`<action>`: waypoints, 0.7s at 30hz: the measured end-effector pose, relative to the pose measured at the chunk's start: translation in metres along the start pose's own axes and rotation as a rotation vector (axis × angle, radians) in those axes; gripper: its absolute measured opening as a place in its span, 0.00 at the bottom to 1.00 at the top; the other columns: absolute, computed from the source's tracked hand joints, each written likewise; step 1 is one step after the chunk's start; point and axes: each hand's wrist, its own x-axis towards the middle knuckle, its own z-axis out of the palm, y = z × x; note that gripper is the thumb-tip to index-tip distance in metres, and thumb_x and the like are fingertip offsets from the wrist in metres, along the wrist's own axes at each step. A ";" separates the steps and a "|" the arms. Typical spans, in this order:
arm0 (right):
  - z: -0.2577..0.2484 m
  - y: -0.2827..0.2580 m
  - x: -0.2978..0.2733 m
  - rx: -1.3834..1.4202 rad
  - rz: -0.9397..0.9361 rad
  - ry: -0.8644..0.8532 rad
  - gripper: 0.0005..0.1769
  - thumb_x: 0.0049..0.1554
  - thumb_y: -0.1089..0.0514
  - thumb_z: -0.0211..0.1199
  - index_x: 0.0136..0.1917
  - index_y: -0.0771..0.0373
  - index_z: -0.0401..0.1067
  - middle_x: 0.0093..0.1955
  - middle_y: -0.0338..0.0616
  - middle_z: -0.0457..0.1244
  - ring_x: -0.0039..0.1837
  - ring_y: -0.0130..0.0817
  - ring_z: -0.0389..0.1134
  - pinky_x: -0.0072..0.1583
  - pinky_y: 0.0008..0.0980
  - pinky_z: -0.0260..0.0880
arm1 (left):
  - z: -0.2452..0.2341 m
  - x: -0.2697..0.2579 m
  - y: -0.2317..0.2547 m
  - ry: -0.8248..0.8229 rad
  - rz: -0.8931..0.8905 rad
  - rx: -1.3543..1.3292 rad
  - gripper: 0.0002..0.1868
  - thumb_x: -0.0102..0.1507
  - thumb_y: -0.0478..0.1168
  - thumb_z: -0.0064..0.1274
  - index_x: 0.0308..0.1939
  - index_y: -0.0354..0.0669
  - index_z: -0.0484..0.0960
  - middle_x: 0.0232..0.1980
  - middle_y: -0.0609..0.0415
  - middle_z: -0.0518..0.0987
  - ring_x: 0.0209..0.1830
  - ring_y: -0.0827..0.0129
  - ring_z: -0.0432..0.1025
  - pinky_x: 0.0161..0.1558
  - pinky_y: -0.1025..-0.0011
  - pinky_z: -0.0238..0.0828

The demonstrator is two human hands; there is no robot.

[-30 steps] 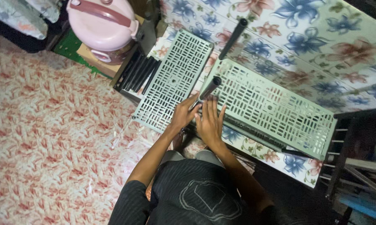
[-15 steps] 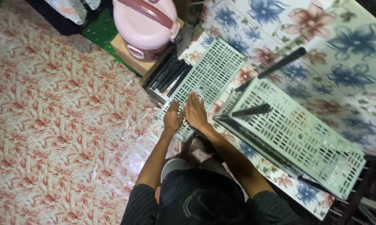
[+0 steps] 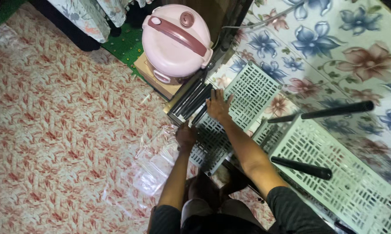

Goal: The person assembles a light green plastic storage shelf by inserting black metal poles into the shelf panels and stacking them. They handle the shelf panels and poles, aligning and securing them to form a multi-tiered unit.

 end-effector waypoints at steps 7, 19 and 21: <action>-0.018 0.002 0.021 -0.076 0.041 -0.055 0.36 0.66 0.37 0.37 0.80 0.57 0.52 0.81 0.55 0.48 0.86 0.48 0.34 0.66 0.90 0.13 | 0.018 0.010 0.004 -0.101 -0.155 0.056 0.22 0.66 0.62 0.43 0.59 0.63 0.78 0.46 0.47 0.85 0.47 0.48 0.80 0.61 0.44 0.65; -0.035 0.011 0.021 0.241 0.015 0.181 0.29 0.66 0.44 0.52 0.72 0.65 0.64 0.72 0.60 0.55 0.77 0.59 0.50 0.72 0.61 0.51 | -0.021 0.000 0.043 -0.108 -0.294 -0.043 0.27 0.60 0.58 0.57 0.61 0.60 0.81 0.44 0.43 0.83 0.45 0.45 0.79 0.47 0.52 0.75; -0.055 0.010 0.006 0.387 0.005 0.325 0.27 0.63 0.49 0.58 0.71 0.64 0.67 0.67 0.60 0.58 0.69 0.58 0.61 0.70 0.48 0.63 | -0.034 -0.011 0.047 0.197 0.001 -0.215 0.31 0.56 0.52 0.63 0.60 0.45 0.81 0.40 0.42 0.83 0.40 0.46 0.78 0.43 0.55 0.75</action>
